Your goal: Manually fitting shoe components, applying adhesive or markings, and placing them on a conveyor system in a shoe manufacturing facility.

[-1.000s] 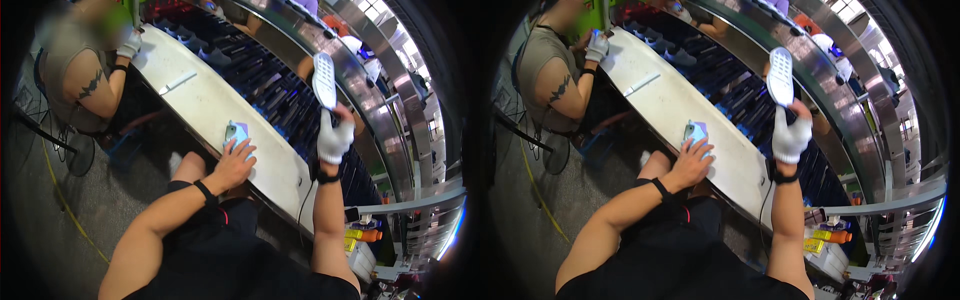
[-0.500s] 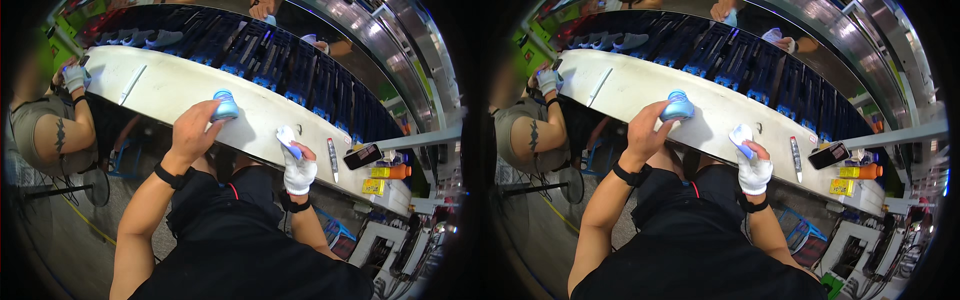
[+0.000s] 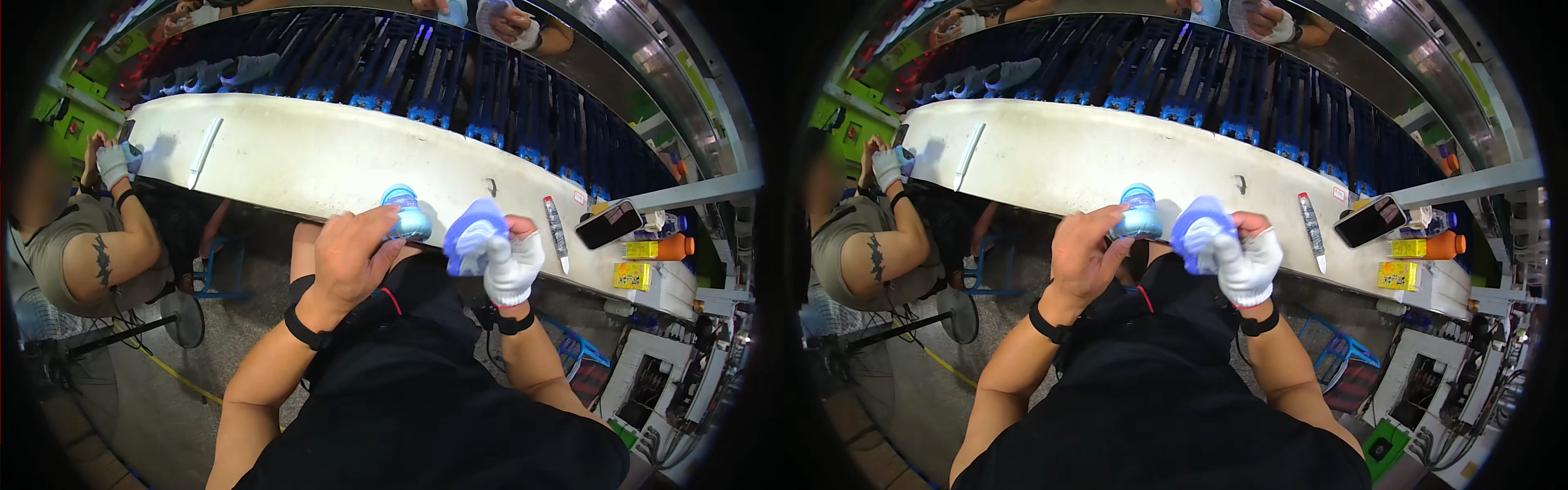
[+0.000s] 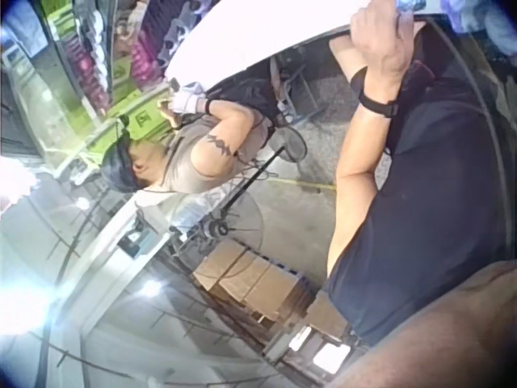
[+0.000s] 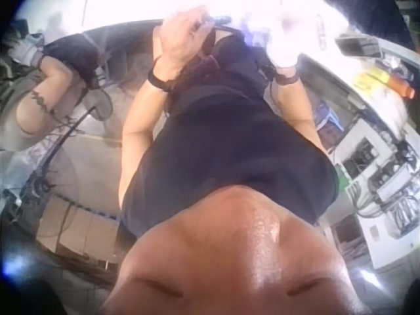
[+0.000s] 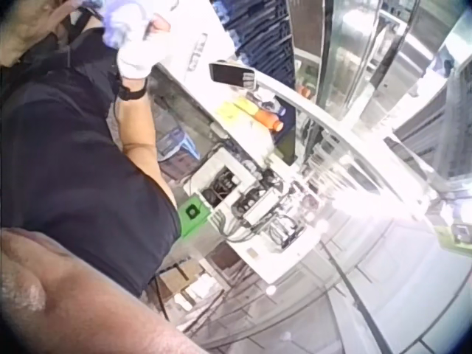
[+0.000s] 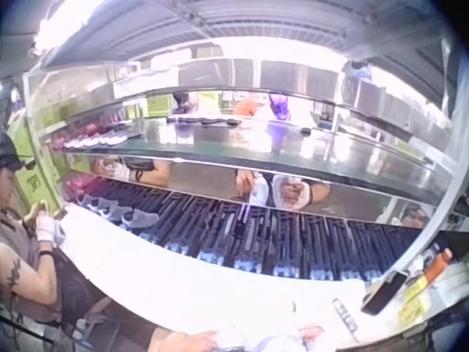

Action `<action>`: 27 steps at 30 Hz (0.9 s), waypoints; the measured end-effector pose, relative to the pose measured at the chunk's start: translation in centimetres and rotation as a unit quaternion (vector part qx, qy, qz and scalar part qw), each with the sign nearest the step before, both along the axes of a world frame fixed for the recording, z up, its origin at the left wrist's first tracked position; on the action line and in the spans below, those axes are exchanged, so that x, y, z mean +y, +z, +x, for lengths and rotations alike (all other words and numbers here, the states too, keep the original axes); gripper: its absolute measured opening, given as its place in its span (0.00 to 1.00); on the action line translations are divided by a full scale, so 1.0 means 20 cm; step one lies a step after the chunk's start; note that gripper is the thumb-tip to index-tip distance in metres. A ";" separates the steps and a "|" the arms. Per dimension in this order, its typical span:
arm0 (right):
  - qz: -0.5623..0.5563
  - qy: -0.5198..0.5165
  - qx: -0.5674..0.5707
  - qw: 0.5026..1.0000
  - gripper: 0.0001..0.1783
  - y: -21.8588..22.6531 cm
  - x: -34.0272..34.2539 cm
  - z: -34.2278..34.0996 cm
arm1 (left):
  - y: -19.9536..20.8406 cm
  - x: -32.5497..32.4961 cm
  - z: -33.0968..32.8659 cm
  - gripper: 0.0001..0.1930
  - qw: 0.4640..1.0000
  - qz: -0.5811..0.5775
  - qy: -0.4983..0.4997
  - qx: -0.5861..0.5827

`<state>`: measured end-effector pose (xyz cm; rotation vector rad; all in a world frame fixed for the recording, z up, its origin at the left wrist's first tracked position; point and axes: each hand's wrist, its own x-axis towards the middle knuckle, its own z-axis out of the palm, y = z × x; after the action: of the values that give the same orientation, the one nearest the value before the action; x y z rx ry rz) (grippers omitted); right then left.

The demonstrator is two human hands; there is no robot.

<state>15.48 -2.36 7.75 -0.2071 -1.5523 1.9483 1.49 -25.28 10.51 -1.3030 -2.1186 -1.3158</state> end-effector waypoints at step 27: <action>0.241 0.095 0.056 0.964 0.26 -0.21 -0.20 -0.17 | -0.13 -0.08 0.05 0.17 0.988 0.061 -0.026 -0.141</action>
<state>12.18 -6.34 3.55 0.2610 -1.9698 1.6187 2.52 -26.90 7.96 -1.1897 -2.1540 -1.7100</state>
